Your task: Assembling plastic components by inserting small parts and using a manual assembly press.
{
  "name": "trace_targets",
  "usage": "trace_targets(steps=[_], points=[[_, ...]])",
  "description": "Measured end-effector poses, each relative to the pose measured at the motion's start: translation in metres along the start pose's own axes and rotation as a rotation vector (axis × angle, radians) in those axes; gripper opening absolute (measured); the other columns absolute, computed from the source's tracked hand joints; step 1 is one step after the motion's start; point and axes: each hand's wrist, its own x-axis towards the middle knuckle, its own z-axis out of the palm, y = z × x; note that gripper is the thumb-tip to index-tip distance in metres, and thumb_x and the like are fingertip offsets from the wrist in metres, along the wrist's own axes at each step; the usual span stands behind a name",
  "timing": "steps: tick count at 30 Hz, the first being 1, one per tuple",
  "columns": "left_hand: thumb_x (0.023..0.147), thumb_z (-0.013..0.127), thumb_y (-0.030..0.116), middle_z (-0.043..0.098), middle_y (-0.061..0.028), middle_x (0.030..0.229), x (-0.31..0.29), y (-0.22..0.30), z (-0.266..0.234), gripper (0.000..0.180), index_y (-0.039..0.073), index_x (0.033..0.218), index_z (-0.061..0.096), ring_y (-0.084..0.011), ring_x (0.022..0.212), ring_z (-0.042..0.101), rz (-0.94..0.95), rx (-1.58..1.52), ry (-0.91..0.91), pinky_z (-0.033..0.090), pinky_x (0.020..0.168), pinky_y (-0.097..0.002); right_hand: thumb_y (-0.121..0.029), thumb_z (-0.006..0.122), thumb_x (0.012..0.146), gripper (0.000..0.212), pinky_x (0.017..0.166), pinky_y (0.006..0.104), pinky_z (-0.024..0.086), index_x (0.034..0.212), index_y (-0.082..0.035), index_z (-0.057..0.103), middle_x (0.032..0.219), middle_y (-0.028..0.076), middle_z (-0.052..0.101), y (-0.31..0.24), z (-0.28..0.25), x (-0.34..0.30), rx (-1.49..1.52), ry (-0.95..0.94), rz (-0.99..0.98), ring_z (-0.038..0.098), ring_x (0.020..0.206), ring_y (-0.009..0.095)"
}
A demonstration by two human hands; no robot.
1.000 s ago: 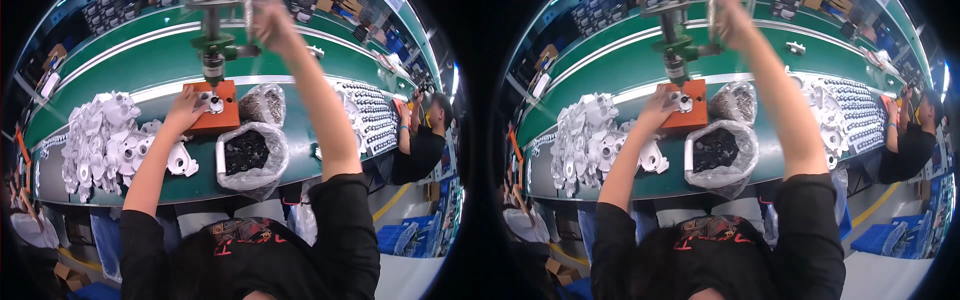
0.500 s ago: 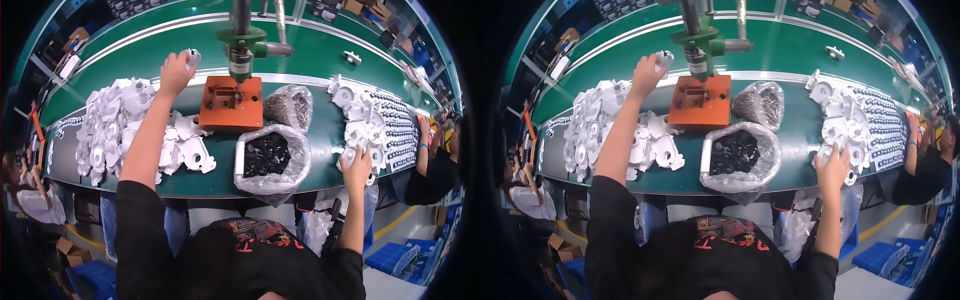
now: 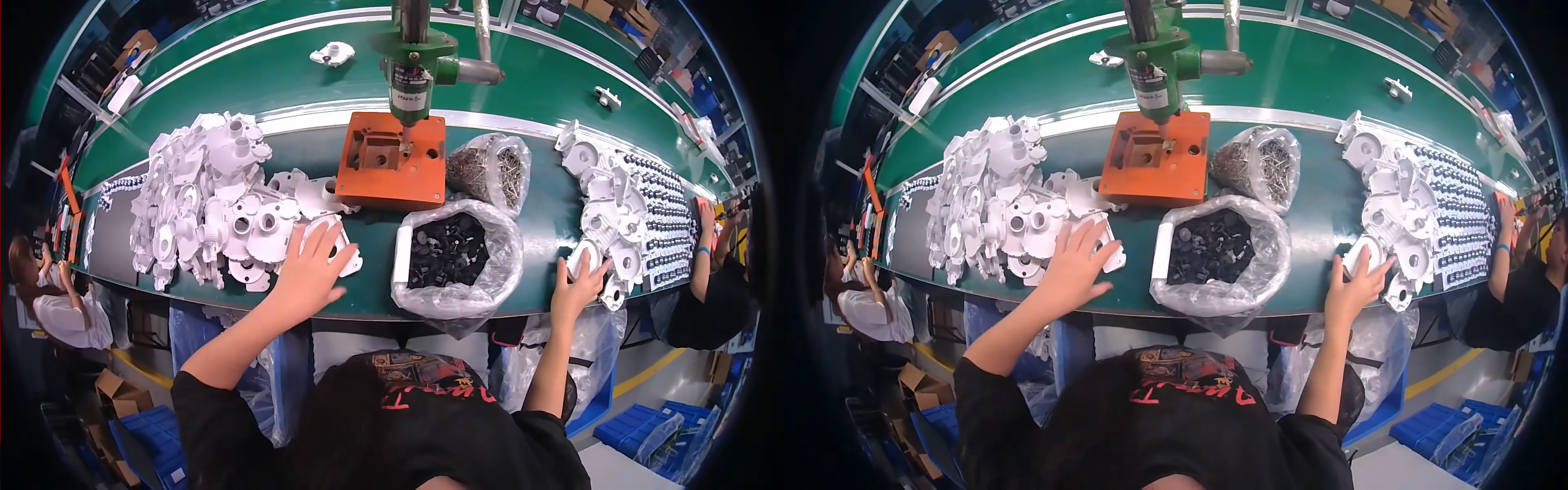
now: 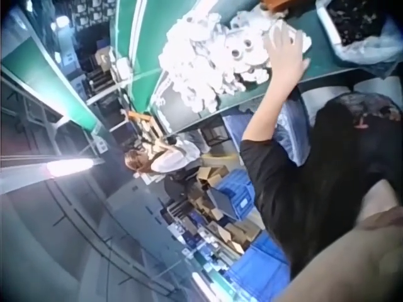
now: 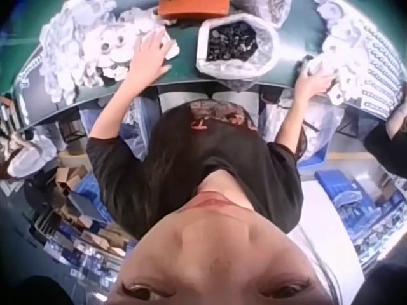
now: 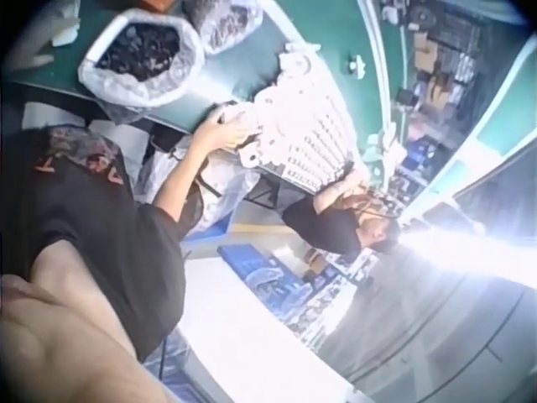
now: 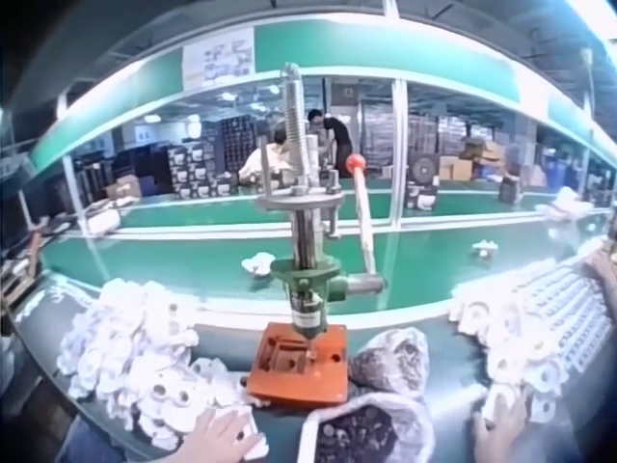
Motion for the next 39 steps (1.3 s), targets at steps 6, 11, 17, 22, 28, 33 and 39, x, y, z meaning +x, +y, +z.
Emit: trace_targets(steps=[6, 11, 17, 22, 28, 33, 39], points=[[0.069, 0.064, 0.005, 0.055, -0.0117, 0.114, -0.009, -0.017, 0.003, 0.037, 0.009, 0.105, 0.058, -0.0276, 0.106, 0.053, -0.025, -0.154, 0.208, 0.034, 0.098, -0.0489, -0.017, 0.046, 0.096, 0.029, 0.093, 0.0330, 0.039, 0.111, 0.005, 0.058, 0.128, 0.020, 0.050, 0.008, -0.015, -0.001, 0.278, 0.271, -0.163, 0.050, 0.111, 0.029], [0.073, 0.049, -0.004, 0.054, -0.0120, 0.102, 0.000, -0.010, 0.009, 0.028, 0.005, 0.099, 0.054, -0.0260, 0.095, 0.054, -0.194, -0.674, 0.523, 0.039, 0.091, -0.0402, -0.019, 0.044, 0.098, 0.029, 0.088, 0.0341, 0.043, 0.109, 0.005, 0.056, 0.110, 0.010, 0.058, 0.011, -0.032, -0.004, 0.749, 0.146, 0.137, 0.056, 0.100, 0.020], [0.079, 0.044, 0.023, 0.041, -0.0068, 0.083, 0.044, 0.020, 0.011, 0.015, 0.008, 0.082, 0.041, -0.0204, 0.079, 0.045, -0.048, -2.090, 0.687, 0.039, 0.078, -0.0343, -0.027, 0.038, 0.099, 0.034, 0.076, 0.0379, 0.051, 0.113, 0.000, 0.053, 0.104, 0.012, 0.063, -0.087, -0.061, -0.011, 1.944, -0.736, 0.349, 0.061, 0.094, 0.023], [0.087, 0.045, 0.027, 0.042, -0.0096, 0.097, 0.068, 0.061, -0.008, 0.019, 0.010, 0.080, 0.041, -0.0233, 0.099, 0.046, 0.352, -2.098, 0.641, 0.037, 0.090, -0.0352, -0.036, 0.041, 0.097, 0.040, 0.041, 0.0282, 0.052, 0.106, 0.000, 0.056, 0.088, 0.013, 0.066, -0.168, -0.087, -0.034, 1.853, -1.391, 0.561, 0.066, 0.064, 0.021], [0.073, 0.055, 0.017, 0.042, -0.0117, 0.101, 0.060, 0.063, -0.003, 0.018, 0.010, 0.078, 0.039, -0.0268, 0.103, 0.046, 0.233, -1.683, 0.639, 0.035, 0.093, -0.0400, -0.033, 0.039, 0.099, 0.038, 0.068, 0.0360, 0.053, 0.103, 0.000, 0.057, 0.093, 0.010, 0.065, -0.188, -0.074, -0.054, 1.731, -1.337, 0.716, 0.065, 0.080, 0.021], [0.062, 0.058, 0.007, 0.044, -0.0138, 0.098, 0.050, 0.051, -0.018, 0.023, 0.008, 0.078, 0.041, -0.0319, 0.099, 0.045, 0.353, -1.234, 0.659, 0.037, 0.090, -0.0427, -0.023, 0.043, 0.096, 0.031, 0.075, 0.0337, 0.053, 0.108, 0.002, 0.055, 0.098, 0.011, 0.063, -0.185, -0.067, -0.055, 1.758, -1.450, 0.765, 0.064, 0.088, 0.021], [0.066, 0.063, 0.020, 0.045, -0.0137, 0.097, 0.058, 0.050, -0.012, 0.025, 0.011, 0.080, 0.044, -0.0336, 0.100, 0.046, 0.438, -0.973, 0.731, 0.038, 0.086, -0.0472, -0.021, 0.046, 0.094, 0.027, 0.065, 0.0327, 0.055, 0.107, 0.001, 0.054, 0.092, 0.010, 0.063, -0.199, -0.069, -0.072, 1.707, -1.475, 0.786, 0.065, 0.079, 0.020]])
